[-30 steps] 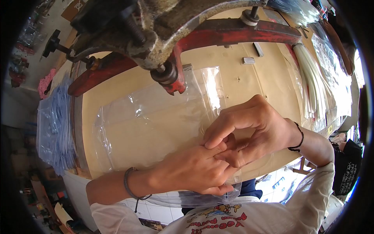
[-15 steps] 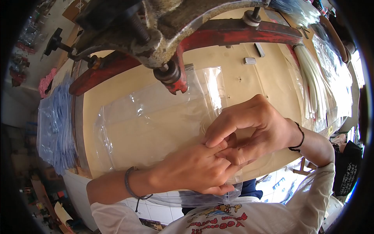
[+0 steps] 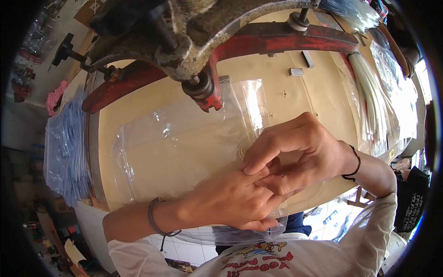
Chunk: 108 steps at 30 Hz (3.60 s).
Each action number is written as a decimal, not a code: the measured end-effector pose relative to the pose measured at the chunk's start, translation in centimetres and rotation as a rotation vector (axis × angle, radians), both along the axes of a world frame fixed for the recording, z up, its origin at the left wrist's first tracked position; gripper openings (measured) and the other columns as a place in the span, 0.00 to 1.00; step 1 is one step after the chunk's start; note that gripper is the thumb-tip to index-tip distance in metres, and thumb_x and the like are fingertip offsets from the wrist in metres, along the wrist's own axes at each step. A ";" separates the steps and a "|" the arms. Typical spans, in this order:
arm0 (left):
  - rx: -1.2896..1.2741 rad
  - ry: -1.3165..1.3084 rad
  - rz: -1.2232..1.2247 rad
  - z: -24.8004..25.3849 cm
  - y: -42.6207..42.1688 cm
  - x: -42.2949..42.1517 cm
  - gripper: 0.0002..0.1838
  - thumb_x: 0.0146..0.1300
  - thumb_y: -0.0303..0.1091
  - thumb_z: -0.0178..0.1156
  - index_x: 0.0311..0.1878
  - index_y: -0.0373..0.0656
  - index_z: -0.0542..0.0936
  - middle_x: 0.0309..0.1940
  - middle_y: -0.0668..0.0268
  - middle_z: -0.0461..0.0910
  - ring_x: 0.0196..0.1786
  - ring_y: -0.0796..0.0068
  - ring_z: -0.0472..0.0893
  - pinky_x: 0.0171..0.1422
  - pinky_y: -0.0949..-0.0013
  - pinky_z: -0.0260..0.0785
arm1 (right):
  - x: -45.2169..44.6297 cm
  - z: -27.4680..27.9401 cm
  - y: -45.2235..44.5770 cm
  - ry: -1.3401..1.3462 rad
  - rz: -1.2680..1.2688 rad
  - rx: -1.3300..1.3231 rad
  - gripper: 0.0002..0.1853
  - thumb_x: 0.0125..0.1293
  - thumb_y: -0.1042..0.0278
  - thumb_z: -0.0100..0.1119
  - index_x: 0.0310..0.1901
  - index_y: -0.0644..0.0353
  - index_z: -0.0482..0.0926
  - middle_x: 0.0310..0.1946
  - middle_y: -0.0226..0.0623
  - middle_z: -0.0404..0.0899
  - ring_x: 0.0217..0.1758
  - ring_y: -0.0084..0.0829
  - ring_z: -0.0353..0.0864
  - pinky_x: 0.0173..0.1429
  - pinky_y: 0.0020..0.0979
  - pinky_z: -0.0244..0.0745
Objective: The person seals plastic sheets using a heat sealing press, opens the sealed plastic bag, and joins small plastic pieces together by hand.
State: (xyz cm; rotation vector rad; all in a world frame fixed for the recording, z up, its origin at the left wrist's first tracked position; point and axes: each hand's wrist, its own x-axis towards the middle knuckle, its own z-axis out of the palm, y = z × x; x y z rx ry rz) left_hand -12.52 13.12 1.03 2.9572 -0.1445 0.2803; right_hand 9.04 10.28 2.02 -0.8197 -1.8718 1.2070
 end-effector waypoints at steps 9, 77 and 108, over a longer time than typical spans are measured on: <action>-0.074 -0.041 0.001 -0.6 0.2 0.1 0.34 0.65 0.63 0.61 0.71 0.61 0.78 0.61 0.67 0.80 0.55 0.70 0.82 0.61 0.65 0.77 | -0.2 -0.1 0.0 -0.052 -0.045 0.038 0.13 0.61 0.71 0.74 0.46 0.64 0.86 0.39 0.39 0.88 0.40 0.32 0.89 0.43 0.30 0.83; -0.878 -0.138 0.790 8.6 -2.9 -13.9 0.14 0.65 0.32 0.72 0.49 0.40 0.80 0.36 0.69 0.85 0.33 0.84 0.80 0.40 0.75 0.74 | 1.5 4.9 -13.8 -0.205 -0.722 0.149 0.19 0.68 0.64 0.72 0.52 0.67 0.79 0.41 0.38 0.86 0.45 0.27 0.87 0.47 0.28 0.81; -0.311 -0.980 0.584 15.1 -7.8 -16.4 0.21 0.59 0.12 0.66 0.54 0.38 0.76 0.59 0.53 0.78 0.62 0.64 0.80 0.66 0.59 0.76 | 0.1 14.2 -12.4 -0.323 -0.640 1.138 0.15 0.52 0.86 0.71 0.34 0.57 0.76 0.71 0.49 0.66 0.72 0.51 0.73 0.69 0.47 0.79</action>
